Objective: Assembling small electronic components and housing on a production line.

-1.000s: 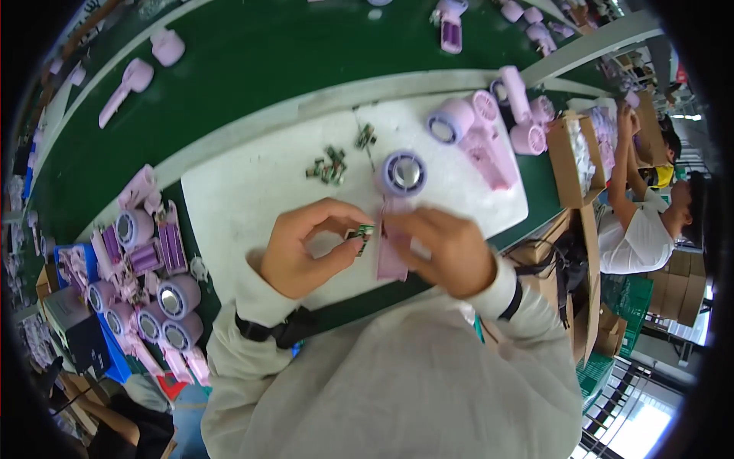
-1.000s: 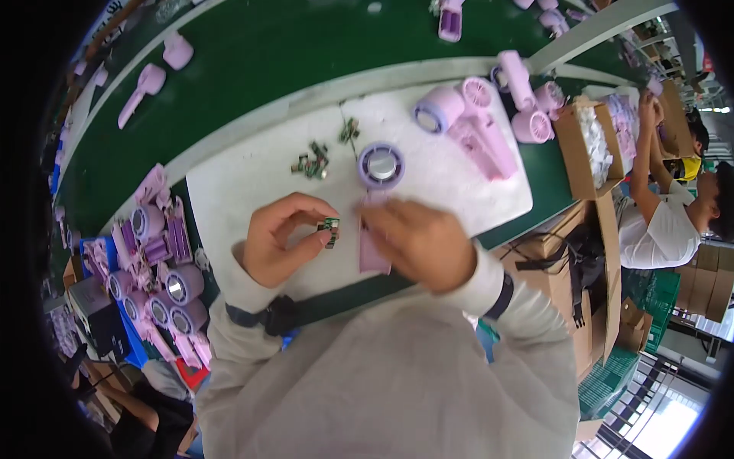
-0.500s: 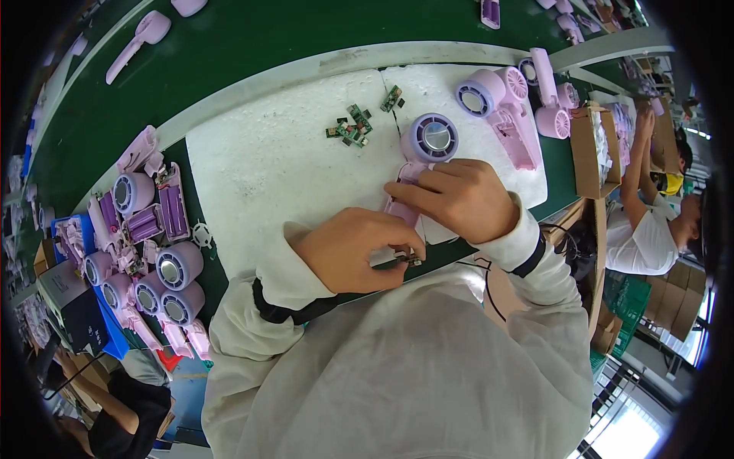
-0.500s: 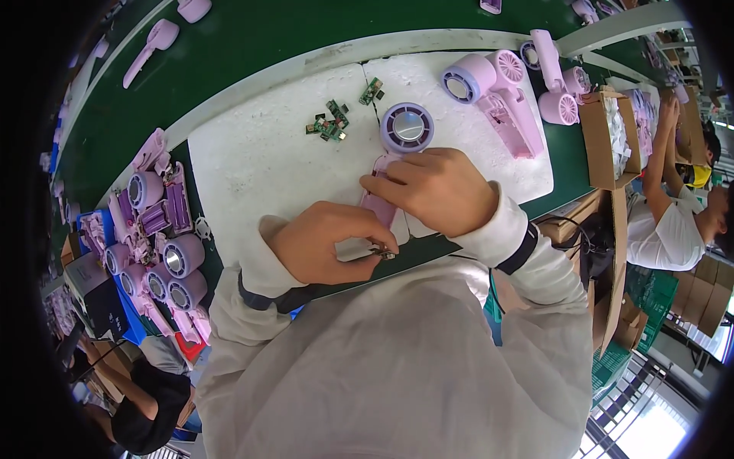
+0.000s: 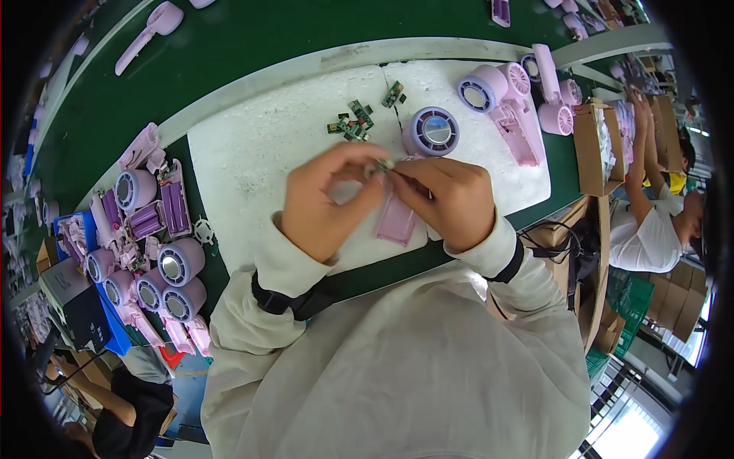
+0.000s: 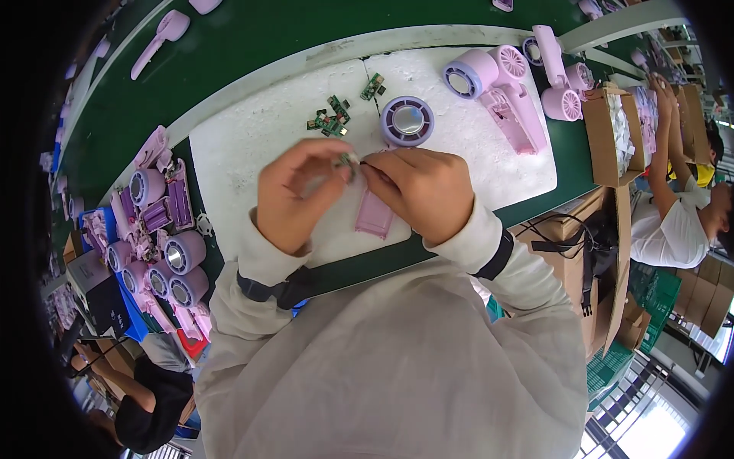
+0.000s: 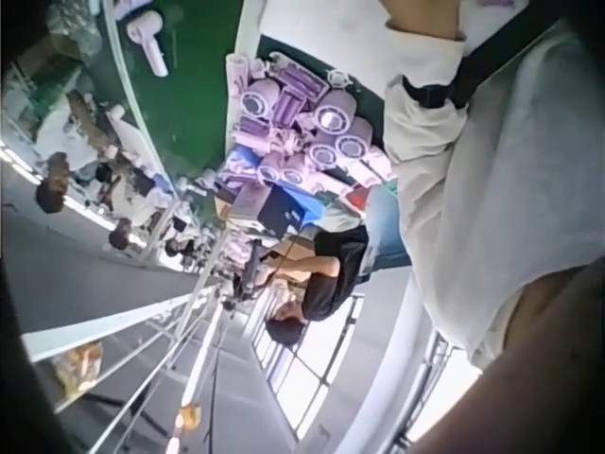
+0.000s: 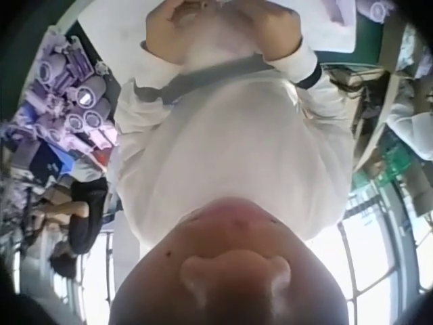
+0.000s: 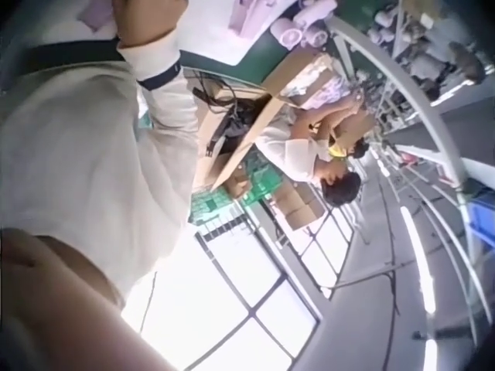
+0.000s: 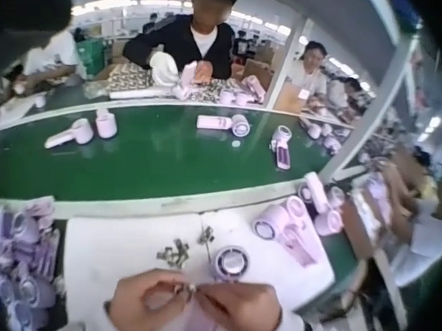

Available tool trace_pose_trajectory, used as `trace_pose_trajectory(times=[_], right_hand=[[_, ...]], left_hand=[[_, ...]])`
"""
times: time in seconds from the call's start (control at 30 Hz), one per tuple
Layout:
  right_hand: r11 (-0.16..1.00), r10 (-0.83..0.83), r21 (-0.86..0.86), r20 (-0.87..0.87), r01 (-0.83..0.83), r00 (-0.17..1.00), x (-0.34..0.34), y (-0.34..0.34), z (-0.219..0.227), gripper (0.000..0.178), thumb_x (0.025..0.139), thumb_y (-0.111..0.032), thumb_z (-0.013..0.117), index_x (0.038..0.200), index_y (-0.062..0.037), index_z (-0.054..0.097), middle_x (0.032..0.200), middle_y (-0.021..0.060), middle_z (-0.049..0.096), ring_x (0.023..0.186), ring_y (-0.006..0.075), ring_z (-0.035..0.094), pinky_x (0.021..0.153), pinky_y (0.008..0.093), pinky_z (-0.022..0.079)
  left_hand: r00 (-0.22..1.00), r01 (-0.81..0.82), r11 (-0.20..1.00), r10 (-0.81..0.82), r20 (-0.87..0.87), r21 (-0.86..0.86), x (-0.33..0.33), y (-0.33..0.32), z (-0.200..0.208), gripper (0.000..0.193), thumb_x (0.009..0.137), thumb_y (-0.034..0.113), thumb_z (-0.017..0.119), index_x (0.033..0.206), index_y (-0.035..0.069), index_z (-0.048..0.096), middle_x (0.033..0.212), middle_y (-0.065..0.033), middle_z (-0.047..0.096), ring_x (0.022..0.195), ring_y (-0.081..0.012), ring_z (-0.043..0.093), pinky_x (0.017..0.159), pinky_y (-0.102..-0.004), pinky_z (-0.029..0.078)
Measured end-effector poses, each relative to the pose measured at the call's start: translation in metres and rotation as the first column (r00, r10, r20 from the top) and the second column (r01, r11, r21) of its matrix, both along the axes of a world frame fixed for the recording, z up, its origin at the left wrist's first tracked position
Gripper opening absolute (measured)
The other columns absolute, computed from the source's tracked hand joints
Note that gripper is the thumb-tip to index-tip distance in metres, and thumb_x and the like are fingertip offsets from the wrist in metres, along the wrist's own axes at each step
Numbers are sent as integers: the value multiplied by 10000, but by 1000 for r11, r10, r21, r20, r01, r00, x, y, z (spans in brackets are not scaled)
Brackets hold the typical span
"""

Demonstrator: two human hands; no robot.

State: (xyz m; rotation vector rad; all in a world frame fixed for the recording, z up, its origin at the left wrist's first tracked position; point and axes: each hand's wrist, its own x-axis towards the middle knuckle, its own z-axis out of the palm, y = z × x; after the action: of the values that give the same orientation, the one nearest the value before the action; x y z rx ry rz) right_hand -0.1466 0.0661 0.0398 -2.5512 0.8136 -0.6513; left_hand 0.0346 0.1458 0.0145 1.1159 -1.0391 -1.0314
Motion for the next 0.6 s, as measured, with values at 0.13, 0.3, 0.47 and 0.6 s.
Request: trace_pose_trajectory(times=[0.13,0.3,0.47,0.6], right_hand=[[995,-50,88,26,47,998,-3,2,-3,151,808,-80,769,948,-36,734,724,84,674,553,194,633,528,296,504],[996,-37,86,52,33,998,-5,0,-3,131,825,-76,760,939,-27,719,714,87,668,528,181,611,515,295,487],[999,-29,20,66,28,997,-8,-3,1,133,835,-73,748,947,-17,702,708,90,658,518,181,595,510,303,476],[999,27,20,77,-29,997,-8,-7,2,131,843,-64,735,956,-14,691,701,93,644,520,184,591,510,310,470]], left_hand=[[995,-97,990,98,-1,100,0,-3,-7,257,896,-42,650,1151,-12,660,1009,-85,712,901,-134,697,820,-265,551],[992,-76,989,87,-86,129,-11,-1,-6,262,917,-28,657,1178,-20,657,1042,-98,719,935,-149,707,866,-274,556],[998,6,994,0,-57,113,-11,0,-9,272,920,-26,660,1192,-15,657,1067,-101,722,973,-158,708,884,-285,558],[999,10,996,-5,-54,85,-13,-2,-8,263,899,-31,678,1161,-10,664,1046,-101,721,952,-164,709,871,-288,560]])
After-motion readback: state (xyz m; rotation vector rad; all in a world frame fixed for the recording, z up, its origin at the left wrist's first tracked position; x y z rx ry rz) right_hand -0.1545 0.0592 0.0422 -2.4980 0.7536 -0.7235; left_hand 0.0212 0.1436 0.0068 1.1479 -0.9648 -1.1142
